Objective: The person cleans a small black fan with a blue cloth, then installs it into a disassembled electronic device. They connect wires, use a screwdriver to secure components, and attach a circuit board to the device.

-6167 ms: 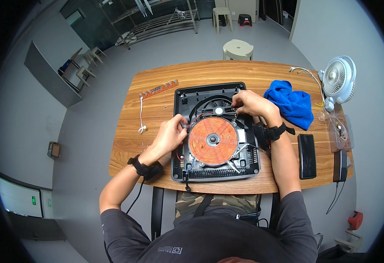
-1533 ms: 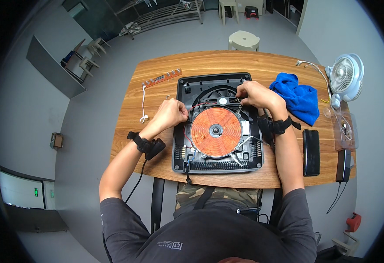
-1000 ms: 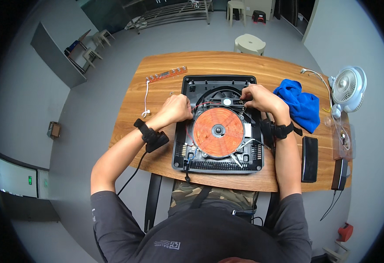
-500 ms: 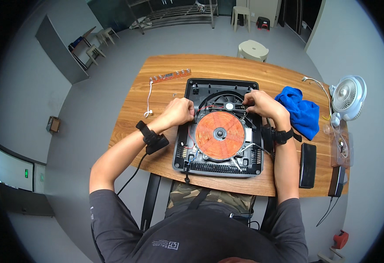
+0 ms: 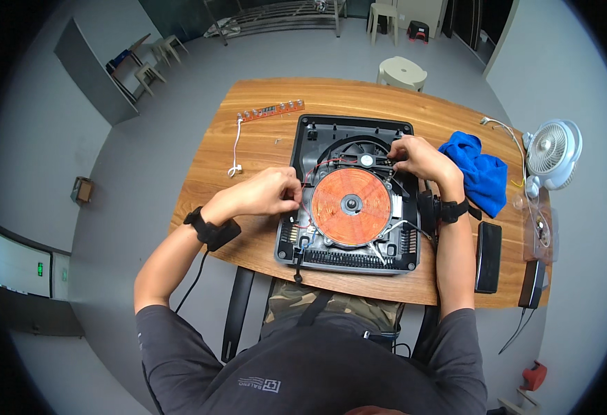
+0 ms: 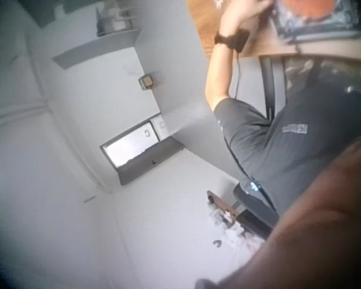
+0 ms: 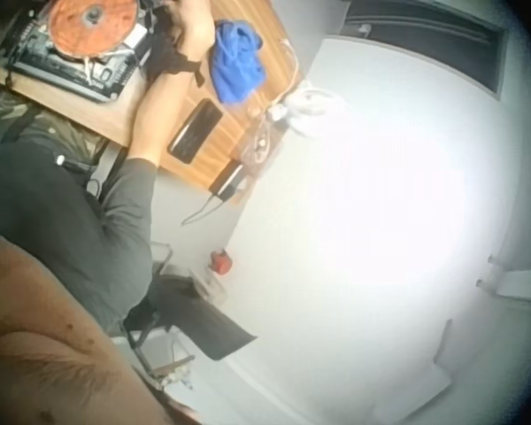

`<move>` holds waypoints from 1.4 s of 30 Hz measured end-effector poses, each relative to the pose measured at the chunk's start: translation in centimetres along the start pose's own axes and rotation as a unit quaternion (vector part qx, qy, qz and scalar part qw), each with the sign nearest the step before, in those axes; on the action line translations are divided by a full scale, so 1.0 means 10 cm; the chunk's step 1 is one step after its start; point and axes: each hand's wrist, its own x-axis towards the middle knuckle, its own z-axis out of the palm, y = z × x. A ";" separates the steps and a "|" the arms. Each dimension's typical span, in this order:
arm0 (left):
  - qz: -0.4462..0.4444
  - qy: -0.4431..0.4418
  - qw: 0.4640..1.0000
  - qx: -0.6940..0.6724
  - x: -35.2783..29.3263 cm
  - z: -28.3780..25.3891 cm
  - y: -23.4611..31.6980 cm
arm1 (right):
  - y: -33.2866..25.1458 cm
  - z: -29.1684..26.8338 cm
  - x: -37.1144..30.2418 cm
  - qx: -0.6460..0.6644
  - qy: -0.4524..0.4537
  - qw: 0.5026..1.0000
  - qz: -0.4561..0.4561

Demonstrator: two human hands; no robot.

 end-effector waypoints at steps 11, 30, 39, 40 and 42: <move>0.038 0.001 0.991 0.129 -0.10 0.20 0.06 | -0.01 0.00 0.02 -0.015 -0.001 1.000 -0.003; -0.022 0.071 0.993 -0.091 -0.08 0.21 0.02 | 0.00 0.00 0.01 -0.005 0.004 1.000 -0.015; -0.024 0.108 0.994 -0.009 -0.11 0.34 0.09 | -0.01 0.00 0.00 0.006 0.002 1.000 -0.005; -0.002 0.117 0.993 -0.001 -0.09 0.38 0.07 | -0.01 0.00 0.01 0.008 0.003 1.000 -0.005; 0.025 0.131 0.991 0.008 -0.10 0.43 0.03 | -0.02 0.00 0.02 0.002 0.000 1.000 0.001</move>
